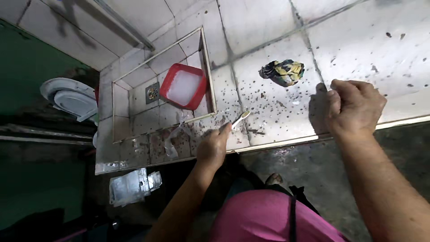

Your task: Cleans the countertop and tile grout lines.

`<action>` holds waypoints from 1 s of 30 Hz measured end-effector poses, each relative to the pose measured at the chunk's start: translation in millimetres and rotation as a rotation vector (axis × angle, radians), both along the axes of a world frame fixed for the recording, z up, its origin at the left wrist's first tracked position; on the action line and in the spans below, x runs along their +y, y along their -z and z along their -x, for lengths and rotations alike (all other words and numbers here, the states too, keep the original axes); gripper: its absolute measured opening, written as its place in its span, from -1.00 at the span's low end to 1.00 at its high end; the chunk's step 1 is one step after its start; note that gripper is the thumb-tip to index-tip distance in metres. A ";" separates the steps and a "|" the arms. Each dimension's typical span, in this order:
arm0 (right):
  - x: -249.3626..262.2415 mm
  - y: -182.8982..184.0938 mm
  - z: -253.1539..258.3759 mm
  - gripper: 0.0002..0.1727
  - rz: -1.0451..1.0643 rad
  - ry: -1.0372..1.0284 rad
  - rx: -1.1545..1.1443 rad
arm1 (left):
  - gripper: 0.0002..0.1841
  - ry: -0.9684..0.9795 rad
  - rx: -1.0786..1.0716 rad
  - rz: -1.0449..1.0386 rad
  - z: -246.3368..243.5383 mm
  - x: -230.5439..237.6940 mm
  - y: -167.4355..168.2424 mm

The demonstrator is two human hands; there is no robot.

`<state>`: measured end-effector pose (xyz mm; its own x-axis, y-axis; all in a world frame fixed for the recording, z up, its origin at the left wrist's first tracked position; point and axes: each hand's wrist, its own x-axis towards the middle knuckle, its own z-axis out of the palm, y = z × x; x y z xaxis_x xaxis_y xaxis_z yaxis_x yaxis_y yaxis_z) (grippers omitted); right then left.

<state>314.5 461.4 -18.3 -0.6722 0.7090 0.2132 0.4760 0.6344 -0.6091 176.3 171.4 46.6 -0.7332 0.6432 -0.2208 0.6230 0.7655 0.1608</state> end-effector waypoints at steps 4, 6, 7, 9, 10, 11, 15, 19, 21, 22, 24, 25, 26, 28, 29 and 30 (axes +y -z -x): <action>-1.8 -0.3 1.2 -0.47 -0.033 0.002 -0.027 | -0.51 0.025 -0.050 0.106 -31.9 -28.8 -4.1; -3.2 1.2 3.7 -0.45 -0.056 0.017 -0.048 | -0.50 0.020 -0.090 0.164 -21.2 -23.1 -8.3; -4.0 1.5 4.7 -0.44 -0.066 0.018 -0.050 | -0.48 0.007 -0.108 0.169 -7.7 -13.4 -10.2; -4.6 0.8 5.3 -0.44 -0.071 0.013 -0.066 | -0.47 -0.014 -0.040 0.140 24.0 12.3 -7.1; -4.1 1.2 5.2 -0.44 -0.077 0.010 -0.065 | -0.47 -0.028 -0.009 0.157 37.9 26.9 -6.0; -3.4 1.8 4.8 -0.45 -0.084 0.007 -0.061 | -0.46 -0.044 -0.001 0.193 46.6 39.0 -7.2; -4.1 0.0 3.4 -0.46 -0.095 -0.002 -0.049 | -0.35 -0.051 -0.053 0.216 18.2 31.2 -16.7; -5.9 1.0 4.4 -0.48 -0.109 0.009 -0.030 | -0.36 -0.035 -0.176 0.237 5.2 19.4 -21.7; -5.5 1.5 4.1 -0.50 -0.118 0.004 -0.043 | -0.41 -0.043 -0.105 0.226 32.5 38.4 -16.3; -5.5 1.7 4.7 -0.51 -0.122 0.003 -0.038 | -0.40 -0.050 -0.091 0.268 47.9 53.1 -18.1; -4.2 2.3 4.9 -0.54 -0.120 0.001 -0.030 | -0.33 -0.081 -0.069 0.335 66.4 76.8 -21.7; -3.1 2.1 4.3 -0.54 -0.113 -0.004 -0.034 | -0.32 -0.098 -0.068 0.334 65.2 80.9 -23.3; -2.1 1.4 3.4 -0.54 -0.093 -0.018 -0.039 | -0.31 -0.111 -0.073 0.320 58.0 79.0 -24.4; -2.3 0.0 3.8 -0.54 -0.075 -0.027 -0.043 | -0.32 -0.114 -0.096 0.281 34.9 62.9 -26.3; -2.8 0.4 4.3 -0.54 -0.077 -0.021 -0.041 | -0.32 -0.110 -0.141 0.279 25.2 53.8 -26.5; -3.6 0.4 4.6 -0.54 -0.075 -0.016 -0.040 | -0.32 -0.114 -0.206 0.298 20.4 49.0 -28.4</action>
<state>309.9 457.8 -18.7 -0.6924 0.6809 0.2385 0.4882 0.6856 -0.5401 155.9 220.4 75.0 -0.7172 0.4451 -0.5362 0.5086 0.8603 0.0338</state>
